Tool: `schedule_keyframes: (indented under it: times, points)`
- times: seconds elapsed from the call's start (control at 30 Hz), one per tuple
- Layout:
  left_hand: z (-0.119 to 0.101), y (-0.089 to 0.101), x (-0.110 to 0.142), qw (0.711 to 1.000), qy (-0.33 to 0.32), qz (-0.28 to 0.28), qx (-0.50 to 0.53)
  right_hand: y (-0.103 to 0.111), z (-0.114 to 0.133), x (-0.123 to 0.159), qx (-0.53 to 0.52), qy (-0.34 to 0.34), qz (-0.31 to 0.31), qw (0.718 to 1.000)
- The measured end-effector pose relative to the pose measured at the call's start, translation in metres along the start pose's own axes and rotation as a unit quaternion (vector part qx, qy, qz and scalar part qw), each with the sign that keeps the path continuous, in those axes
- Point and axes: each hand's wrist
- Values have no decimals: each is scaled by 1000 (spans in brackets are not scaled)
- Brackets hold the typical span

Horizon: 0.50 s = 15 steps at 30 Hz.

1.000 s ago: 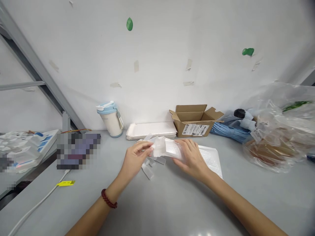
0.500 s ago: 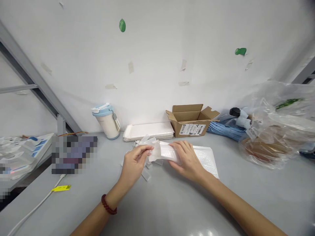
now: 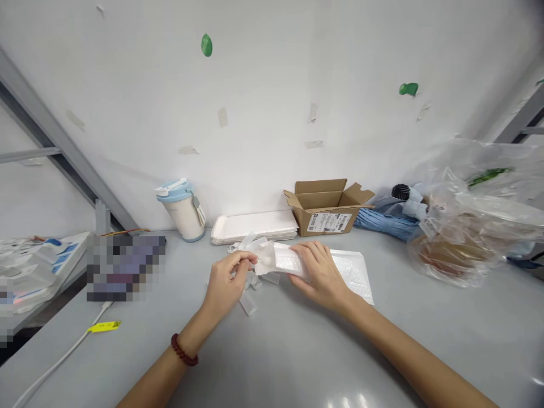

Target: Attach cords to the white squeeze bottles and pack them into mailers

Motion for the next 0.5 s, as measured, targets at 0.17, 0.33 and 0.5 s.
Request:
schedule_keyframes:
  times: [0.17,0.33,0.5]
  points:
    - [-1,-6,4,993,-80,79,-44,-2,3,2,7,23,-2,1000]
    - [0,-2,1,992,-88,91,-24,-2,3,2,6,27,-3,1000]
    - [8,22,-15,996,13,-62,-69,1,-1,0,10,6,-7,1000]
Point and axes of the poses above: each hand's wrist, its own x-axis away from the middle knuckle, its own y-axis out of the back of the hand, z = x × y, and after that the axes turned 4 degrees about x, right-handed
